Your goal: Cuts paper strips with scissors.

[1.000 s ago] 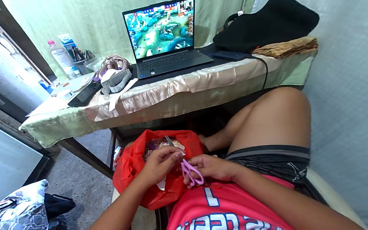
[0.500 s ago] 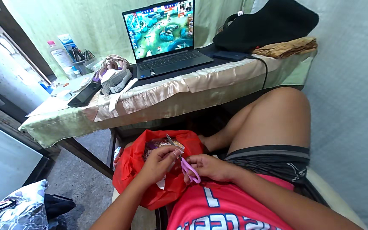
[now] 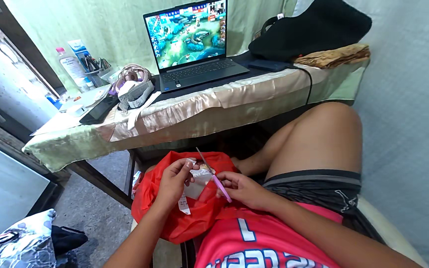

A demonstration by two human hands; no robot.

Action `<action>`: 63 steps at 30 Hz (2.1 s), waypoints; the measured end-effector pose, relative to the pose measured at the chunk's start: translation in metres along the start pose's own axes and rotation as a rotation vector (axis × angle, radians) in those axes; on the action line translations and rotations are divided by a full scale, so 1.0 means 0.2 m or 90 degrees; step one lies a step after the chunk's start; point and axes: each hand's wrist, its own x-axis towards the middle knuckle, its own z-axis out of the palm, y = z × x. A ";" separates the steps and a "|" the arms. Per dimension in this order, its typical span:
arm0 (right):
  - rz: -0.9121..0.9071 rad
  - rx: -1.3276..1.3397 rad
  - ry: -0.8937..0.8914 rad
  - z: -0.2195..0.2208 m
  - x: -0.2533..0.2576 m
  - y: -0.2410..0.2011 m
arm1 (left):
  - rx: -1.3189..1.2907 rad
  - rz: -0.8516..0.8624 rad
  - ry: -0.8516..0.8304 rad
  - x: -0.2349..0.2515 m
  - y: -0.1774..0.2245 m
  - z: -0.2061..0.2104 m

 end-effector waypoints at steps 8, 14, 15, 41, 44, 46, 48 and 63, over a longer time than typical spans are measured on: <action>-0.008 -0.027 0.009 -0.02 0.01 0.01 | 0.004 -0.004 0.016 0.00 0.00 0.01; -0.001 -0.131 0.029 -0.05 -0.01 -0.02 | -0.043 -0.141 0.019 0.00 0.04 0.00; 0.000 -0.145 0.032 -0.05 -0.01 -0.02 | -0.048 -0.165 0.016 0.00 0.04 0.00; -0.013 -0.228 0.011 -0.12 -0.01 -0.02 | -0.042 -0.261 -0.032 0.01 0.06 -0.03; -0.012 -0.237 0.013 -0.12 -0.01 -0.02 | -0.036 -0.260 -0.028 0.00 0.06 -0.03; -0.011 -0.243 0.015 -0.12 -0.01 -0.02 | -0.034 -0.262 -0.029 0.00 0.06 -0.03; -0.014 -0.245 0.013 -0.12 -0.01 -0.02 | -0.035 -0.262 -0.030 0.01 0.05 -0.03; -0.016 -0.255 0.018 -0.13 -0.01 -0.01 | -0.032 -0.260 -0.027 0.01 0.05 -0.03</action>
